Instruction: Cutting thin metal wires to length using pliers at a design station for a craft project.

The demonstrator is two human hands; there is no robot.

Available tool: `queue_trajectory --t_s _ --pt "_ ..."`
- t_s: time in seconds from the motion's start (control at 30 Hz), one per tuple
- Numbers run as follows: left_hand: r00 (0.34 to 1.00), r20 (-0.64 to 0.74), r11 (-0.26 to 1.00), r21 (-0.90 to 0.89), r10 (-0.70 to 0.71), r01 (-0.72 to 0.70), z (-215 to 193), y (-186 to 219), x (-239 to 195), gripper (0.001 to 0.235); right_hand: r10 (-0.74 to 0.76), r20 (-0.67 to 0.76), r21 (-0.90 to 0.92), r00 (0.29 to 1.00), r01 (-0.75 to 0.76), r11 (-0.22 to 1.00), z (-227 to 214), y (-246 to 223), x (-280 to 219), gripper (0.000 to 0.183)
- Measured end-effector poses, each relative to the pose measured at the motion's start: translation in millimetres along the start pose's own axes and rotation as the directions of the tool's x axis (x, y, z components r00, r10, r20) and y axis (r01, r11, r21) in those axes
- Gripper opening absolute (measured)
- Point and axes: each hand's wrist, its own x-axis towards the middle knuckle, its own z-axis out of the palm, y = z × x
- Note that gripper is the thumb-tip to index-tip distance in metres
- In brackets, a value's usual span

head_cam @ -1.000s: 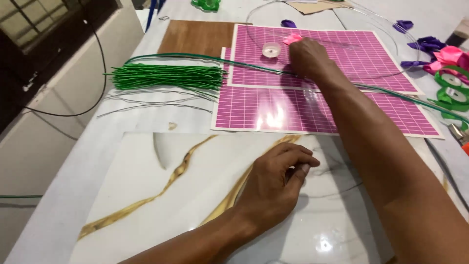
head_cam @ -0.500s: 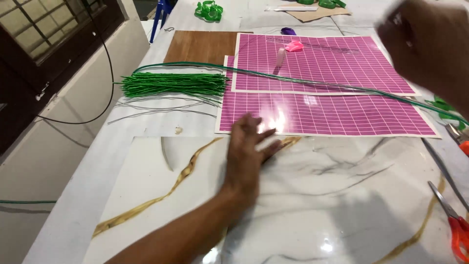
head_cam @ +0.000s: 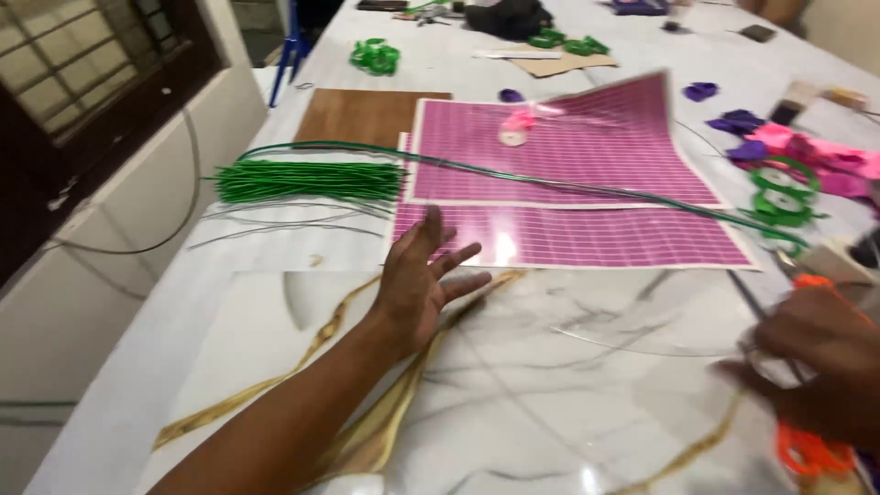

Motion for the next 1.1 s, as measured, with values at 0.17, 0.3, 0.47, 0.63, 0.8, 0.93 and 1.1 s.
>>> queue_trajectory --t_s 0.17,0.3,0.47,0.63,0.8,0.93,1.1 --pt "1.0 0.011 0.99 0.137 -0.029 0.027 -1 -11 0 0.08 -0.195 0.42 -0.233 0.886 0.313 0.921 -9 12 0 0.032" --pt "0.999 -0.019 0.995 0.1 -0.028 0.03 6 -6 -5 0.055 -0.151 0.558 -0.31 0.816 0.374 0.874 -12 54 -6 0.025" --pt "0.999 0.015 0.985 0.169 0.046 -0.048 13 7 -13 0.07 -0.076 0.64 -0.384 0.765 0.403 0.831 -8 73 -10 0.028" --pt "0.973 0.105 0.966 0.139 0.206 -0.22 16 17 -15 0.069 -0.119 0.561 -0.374 0.82 0.379 0.846 -11 67 0 0.029" --pt "0.956 0.139 0.949 0.149 0.258 -0.278 19 24 -25 0.069 -0.079 0.618 -0.391 0.782 0.393 0.832 -6 87 -10 0.025" --pt "0.927 0.19 0.935 0.086 0.322 -0.343 10 22 -12 0.072 -0.116 0.593 -0.392 0.797 0.411 0.823 -5 93 -11 0.022" --pt "0.961 -0.053 0.926 -0.259 0.271 -0.275 -7 60 11 0.021 -0.112 0.383 -0.402 0.917 0.274 0.874 11 160 -50 0.023"
